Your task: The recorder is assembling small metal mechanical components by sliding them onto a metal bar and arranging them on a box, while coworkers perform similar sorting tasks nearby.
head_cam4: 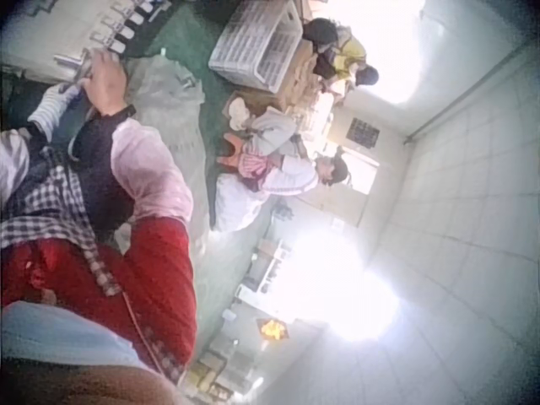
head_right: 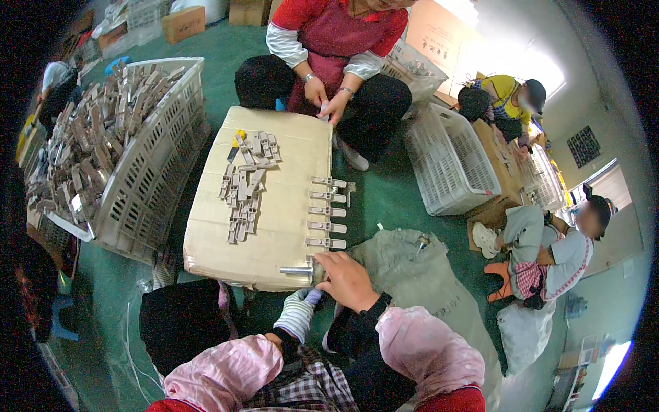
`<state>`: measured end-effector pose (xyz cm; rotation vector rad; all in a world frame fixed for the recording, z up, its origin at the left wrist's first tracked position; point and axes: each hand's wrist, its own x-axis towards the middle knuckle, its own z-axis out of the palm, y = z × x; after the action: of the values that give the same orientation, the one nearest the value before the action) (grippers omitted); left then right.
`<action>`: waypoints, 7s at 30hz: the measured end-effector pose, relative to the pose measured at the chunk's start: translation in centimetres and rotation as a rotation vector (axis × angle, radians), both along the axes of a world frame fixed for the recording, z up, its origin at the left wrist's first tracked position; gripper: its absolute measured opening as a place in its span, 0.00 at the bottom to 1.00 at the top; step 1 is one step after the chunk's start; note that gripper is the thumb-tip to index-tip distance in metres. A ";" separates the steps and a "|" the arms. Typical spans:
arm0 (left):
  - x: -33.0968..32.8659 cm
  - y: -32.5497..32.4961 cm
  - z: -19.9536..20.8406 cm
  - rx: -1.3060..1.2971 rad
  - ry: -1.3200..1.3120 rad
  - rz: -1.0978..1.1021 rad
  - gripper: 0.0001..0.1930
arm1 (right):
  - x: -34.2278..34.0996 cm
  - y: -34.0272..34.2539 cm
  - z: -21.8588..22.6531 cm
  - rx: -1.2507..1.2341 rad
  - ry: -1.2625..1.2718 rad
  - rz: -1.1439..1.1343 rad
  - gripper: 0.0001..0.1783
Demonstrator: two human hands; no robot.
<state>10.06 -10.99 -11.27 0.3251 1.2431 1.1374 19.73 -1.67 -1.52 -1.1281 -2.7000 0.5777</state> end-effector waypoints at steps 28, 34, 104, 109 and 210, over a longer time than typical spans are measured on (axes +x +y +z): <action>-0.4 -2.6 -2.1 0.026 0.135 -0.288 0.22 | 0.3 0.3 -0.6 0.051 -0.005 -0.012 0.35; -1.7 0.1 -0.3 0.067 0.123 -0.325 0.19 | 0.5 0.6 -0.7 0.038 -0.022 0.001 0.35; -5.8 6.9 3.4 0.763 1.012 -0.427 0.26 | 3.7 6.6 -8.9 -0.496 0.057 -0.445 0.08; -6.3 8.9 4.6 0.644 1.008 -0.543 0.24 | 4.0 7.8 -10.7 -0.622 -0.018 -0.422 0.07; -11.3 19.8 3.8 0.453 1.566 -1.196 0.14 | -2.9 7.0 0.6 0.304 -0.170 0.101 0.46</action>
<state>-1.24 8.83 -7.47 2.2338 1.5365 -0.1435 16.82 5.31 -0.88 -1.0059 -2.8717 0.0784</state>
